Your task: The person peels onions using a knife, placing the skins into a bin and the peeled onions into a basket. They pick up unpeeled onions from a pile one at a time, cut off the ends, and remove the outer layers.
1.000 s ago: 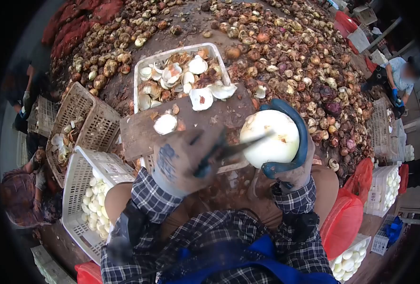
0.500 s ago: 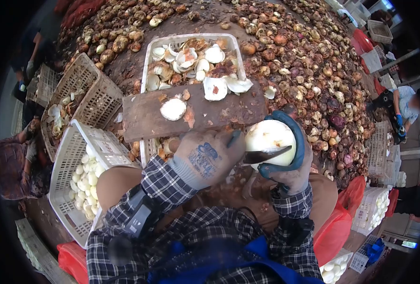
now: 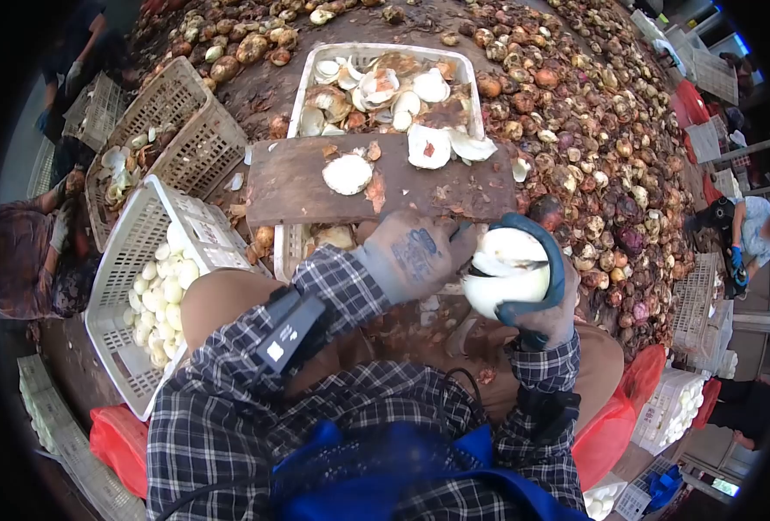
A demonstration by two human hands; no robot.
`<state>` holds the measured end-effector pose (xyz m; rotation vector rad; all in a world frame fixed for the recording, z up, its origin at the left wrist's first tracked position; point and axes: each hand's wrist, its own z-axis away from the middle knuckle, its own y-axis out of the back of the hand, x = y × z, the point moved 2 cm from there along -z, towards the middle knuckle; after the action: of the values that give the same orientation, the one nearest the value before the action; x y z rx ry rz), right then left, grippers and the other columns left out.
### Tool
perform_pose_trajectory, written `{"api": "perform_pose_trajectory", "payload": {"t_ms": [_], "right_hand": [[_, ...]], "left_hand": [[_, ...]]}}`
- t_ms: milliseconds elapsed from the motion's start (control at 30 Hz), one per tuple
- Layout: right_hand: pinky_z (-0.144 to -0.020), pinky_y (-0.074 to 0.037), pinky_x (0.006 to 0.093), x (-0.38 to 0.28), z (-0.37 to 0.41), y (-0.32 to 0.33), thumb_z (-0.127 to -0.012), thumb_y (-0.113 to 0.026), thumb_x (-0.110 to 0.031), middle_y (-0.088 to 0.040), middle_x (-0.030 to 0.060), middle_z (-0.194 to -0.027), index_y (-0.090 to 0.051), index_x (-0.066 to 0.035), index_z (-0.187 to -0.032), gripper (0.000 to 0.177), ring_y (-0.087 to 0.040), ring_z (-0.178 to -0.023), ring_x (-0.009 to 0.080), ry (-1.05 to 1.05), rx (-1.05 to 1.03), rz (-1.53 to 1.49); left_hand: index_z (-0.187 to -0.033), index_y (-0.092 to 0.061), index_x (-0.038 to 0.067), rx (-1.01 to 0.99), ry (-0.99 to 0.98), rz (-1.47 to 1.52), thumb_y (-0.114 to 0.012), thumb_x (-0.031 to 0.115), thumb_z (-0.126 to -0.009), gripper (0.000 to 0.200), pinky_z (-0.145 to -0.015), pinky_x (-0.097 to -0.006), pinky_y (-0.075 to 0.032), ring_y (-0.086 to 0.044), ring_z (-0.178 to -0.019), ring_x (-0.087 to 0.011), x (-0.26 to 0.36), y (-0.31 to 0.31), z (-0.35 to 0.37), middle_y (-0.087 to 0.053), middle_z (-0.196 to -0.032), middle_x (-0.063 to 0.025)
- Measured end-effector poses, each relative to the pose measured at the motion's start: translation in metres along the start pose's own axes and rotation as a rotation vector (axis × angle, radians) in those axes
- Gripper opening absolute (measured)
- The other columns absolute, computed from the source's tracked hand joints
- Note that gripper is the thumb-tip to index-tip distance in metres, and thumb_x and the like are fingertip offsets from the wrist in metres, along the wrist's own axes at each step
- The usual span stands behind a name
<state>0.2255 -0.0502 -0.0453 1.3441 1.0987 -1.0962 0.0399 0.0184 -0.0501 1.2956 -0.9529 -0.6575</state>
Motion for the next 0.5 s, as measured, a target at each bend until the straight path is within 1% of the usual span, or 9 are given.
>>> {"api": "perform_pose_trajectory", "payload": {"t_ms": [33, 67, 167, 267, 367, 467, 500], "right_hand": [[-0.089, -0.05, 0.0337, 0.0, 0.0, -0.001, -0.049, -0.087, -0.033, -0.063, 0.0102, -0.109, -0.052, 0.001, -0.12, 0.087, -0.062, -0.099, 0.0195, 0.004, -0.042, -0.02], [-0.09, -0.05, 0.0337, -0.002, 0.001, -0.005, -0.049, -0.086, -0.032, -0.063, 0.0101, -0.109, -0.052, 0.001, -0.12, 0.086, -0.062, -0.099, 0.019, -0.012, -0.053, -0.12], [-0.089, -0.05, 0.034, -0.007, 0.002, -0.007, -0.05, -0.085, -0.031, -0.064, 0.01, -0.109, -0.051, 0.001, -0.12, 0.084, -0.062, -0.099, 0.019, -0.031, -0.024, -0.057], [-0.089, -0.051, 0.0346, -0.015, 0.002, -0.008, -0.051, -0.085, -0.031, -0.064, 0.0103, -0.109, -0.052, 0.0, -0.12, 0.083, -0.063, -0.099, 0.0193, 0.071, 0.018, 0.439], [-0.087, -0.051, 0.0353, -0.006, 0.003, -0.003, -0.052, -0.084, -0.03, -0.064, 0.0111, -0.109, -0.051, 0.001, -0.12, 0.082, -0.063, -0.099, 0.0198, 0.087, -0.003, 0.286], [-0.086, -0.052, 0.0352, -0.02, 0.006, -0.013, -0.053, -0.084, -0.032, -0.063, 0.0115, -0.11, -0.051, 0.002, -0.121, 0.083, -0.063, -0.099, 0.02, -0.059, -0.131, -0.097], [-0.086, -0.052, 0.0346, -0.016, 0.007, -0.015, -0.058, -0.084, -0.034, -0.063, 0.0125, -0.11, -0.049, 0.003, -0.123, 0.083, -0.063, -0.099, 0.0204, -0.067, -0.18, -0.274]], "left_hand": [[-0.127, -0.045, 0.001, 0.045, -0.04, -0.027, -0.061, 0.028, -0.076, 0.06, -0.063, -0.0402, -0.052, -0.064, -0.08, -0.0283, -0.003, -0.002, 0.001, -0.062, -0.099, -0.015], [-0.131, -0.042, 0.002, 0.025, -0.044, -0.007, -0.064, 0.033, -0.075, 0.067, -0.065, -0.0389, -0.053, -0.064, -0.081, -0.0282, -0.008, -0.005, -0.001, -0.062, -0.098, -0.0141], [-0.131, -0.041, 0.003, -0.024, 0.01, -0.028, -0.065, 0.036, -0.074, 0.07, -0.07, -0.0389, -0.053, -0.065, -0.084, -0.0282, -0.006, -0.008, 0.0, -0.062, -0.102, -0.0137], [-0.13, -0.043, 0.004, -0.297, 0.187, 0.039, -0.066, 0.039, -0.074, 0.07, -0.075, -0.0398, -0.052, -0.065, -0.085, -0.0283, 0.004, 0.007, -0.009, -0.062, -0.107, -0.0129], [-0.127, -0.045, 0.006, -0.169, 0.19, 0.022, -0.068, 0.036, -0.072, 0.067, -0.075, -0.0408, -0.052, -0.065, -0.086, -0.0286, 0.002, -0.005, -0.008, -0.061, -0.109, -0.0128], [-0.126, -0.047, 0.008, 0.058, 0.05, 0.019, -0.07, 0.032, -0.07, 0.065, -0.075, -0.0409, -0.052, -0.065, -0.086, -0.0292, -0.014, -0.015, -0.005, -0.062, -0.109, -0.0122], [-0.125, -0.048, 0.008, 0.118, 0.046, 0.004, -0.071, 0.031, -0.069, 0.064, -0.074, -0.0409, -0.053, -0.065, -0.086, -0.0294, -0.017, -0.017, -0.004, -0.062, -0.108, -0.0123]]}}
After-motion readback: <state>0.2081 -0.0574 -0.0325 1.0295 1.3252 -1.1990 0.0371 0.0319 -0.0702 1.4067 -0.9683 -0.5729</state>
